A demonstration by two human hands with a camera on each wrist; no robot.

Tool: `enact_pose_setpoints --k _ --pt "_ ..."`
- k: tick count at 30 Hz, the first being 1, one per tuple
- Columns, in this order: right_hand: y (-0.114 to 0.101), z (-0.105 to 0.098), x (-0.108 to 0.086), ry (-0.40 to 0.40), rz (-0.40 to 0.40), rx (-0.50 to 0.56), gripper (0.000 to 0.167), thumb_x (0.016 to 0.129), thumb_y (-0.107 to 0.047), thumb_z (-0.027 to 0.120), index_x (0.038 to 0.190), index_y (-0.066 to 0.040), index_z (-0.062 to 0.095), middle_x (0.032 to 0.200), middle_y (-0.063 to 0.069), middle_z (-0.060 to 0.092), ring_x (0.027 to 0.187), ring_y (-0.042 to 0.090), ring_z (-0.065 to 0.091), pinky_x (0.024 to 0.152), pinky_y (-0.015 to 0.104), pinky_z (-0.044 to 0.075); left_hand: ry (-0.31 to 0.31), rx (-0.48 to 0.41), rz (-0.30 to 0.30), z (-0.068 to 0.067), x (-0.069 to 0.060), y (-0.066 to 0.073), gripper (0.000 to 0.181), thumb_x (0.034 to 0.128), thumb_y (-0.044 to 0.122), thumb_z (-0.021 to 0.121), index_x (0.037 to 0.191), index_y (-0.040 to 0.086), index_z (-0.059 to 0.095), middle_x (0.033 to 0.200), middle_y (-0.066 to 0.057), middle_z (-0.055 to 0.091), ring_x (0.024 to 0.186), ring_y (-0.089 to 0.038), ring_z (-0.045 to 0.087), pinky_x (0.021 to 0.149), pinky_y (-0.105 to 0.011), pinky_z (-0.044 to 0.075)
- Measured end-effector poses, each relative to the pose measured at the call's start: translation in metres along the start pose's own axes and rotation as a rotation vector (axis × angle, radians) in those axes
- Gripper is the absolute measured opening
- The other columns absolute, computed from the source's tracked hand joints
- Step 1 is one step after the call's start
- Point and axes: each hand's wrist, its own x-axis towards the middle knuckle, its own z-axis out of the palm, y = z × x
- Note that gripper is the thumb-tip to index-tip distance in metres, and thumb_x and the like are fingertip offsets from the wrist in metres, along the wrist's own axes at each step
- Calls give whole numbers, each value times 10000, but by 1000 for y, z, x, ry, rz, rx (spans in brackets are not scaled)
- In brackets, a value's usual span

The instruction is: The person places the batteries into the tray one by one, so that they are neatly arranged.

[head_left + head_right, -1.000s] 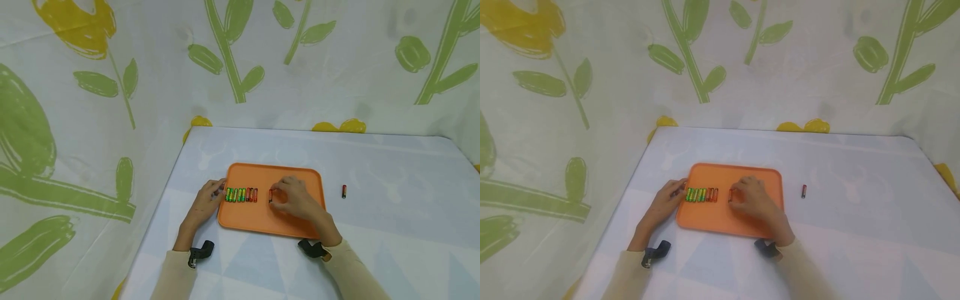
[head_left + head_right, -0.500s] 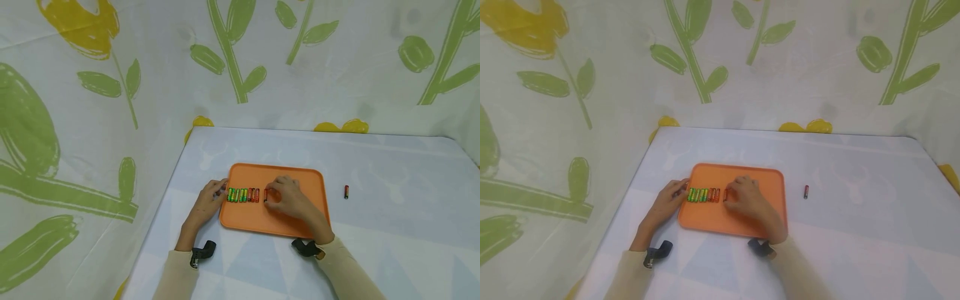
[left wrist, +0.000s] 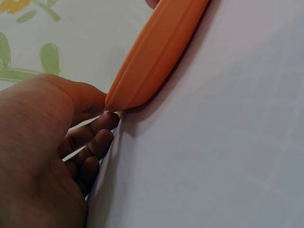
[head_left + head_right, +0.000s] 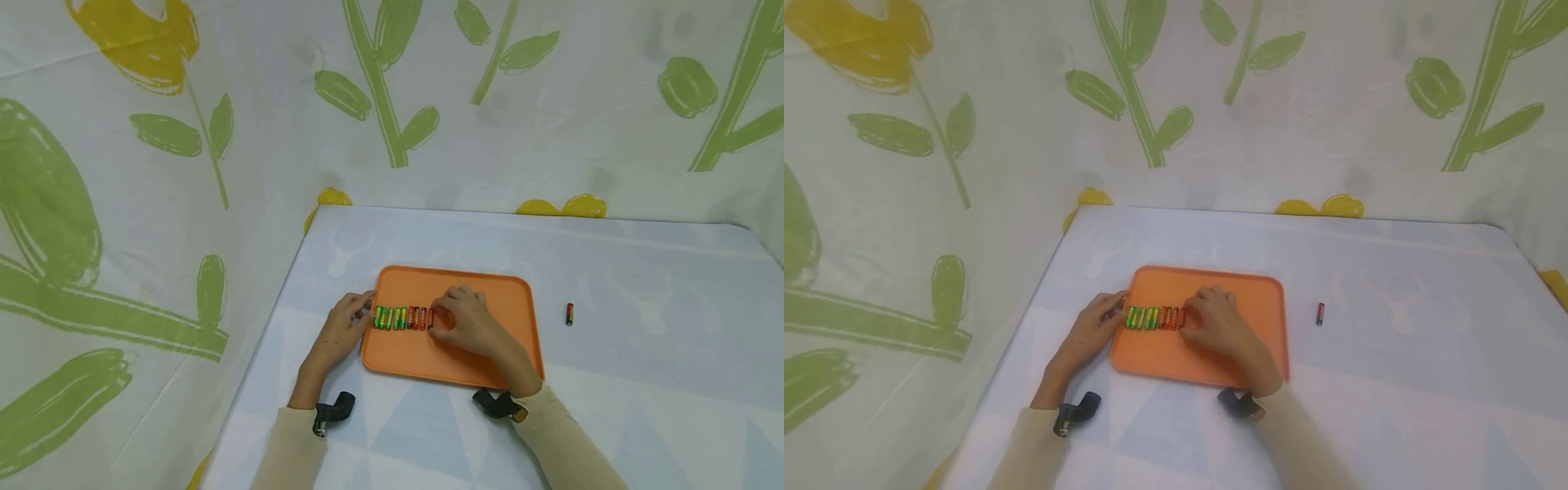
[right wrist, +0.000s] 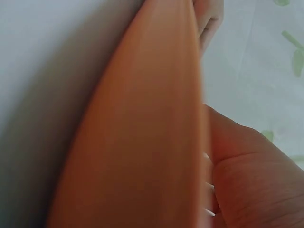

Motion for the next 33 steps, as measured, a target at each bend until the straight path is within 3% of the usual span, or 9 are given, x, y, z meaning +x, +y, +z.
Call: enact_pose_setpoints --k 10,18,26,33 --pt "-4 -7 -2 0 -21 -22 431 810 -340 838 1140 -97 702 1035 -3 565 1010 207 464 839 422 270 -5 -3 -12 0 -1 0 455 1033 215 579 1474 126 517 1201 -19 579 996 -161 521 810 -369 434" --pt "0 -29 -16 44 -25 -30 416 821 -287 843 1147 -76 694 1022 6 577 1011 231 467 839 459 294 -17 -4 4 -2 -1 -2 466 1034 219 576 1484 123 502 1223 -26 577 1014 -169 524 817 -376 437" --pt "29 -49 -40 102 2 -45 382 821 -233 840 1129 -65 690 983 53 588 1019 266 486 857 514 283 8 -1 -18 -10 -7 -3 456 1029 190 585 1474 118 516 1204 -36 579 1008 -181 519 819 -389 425" --pt "62 -76 -66 145 63 -117 366 816 -186 840 1113 -39 686 943 63 577 980 300 473 791 503 285 -28 -21 9 -4 -2 3 465 1037 202 569 1486 101 496 1210 -48 573 1023 -183 517 826 -386 426"
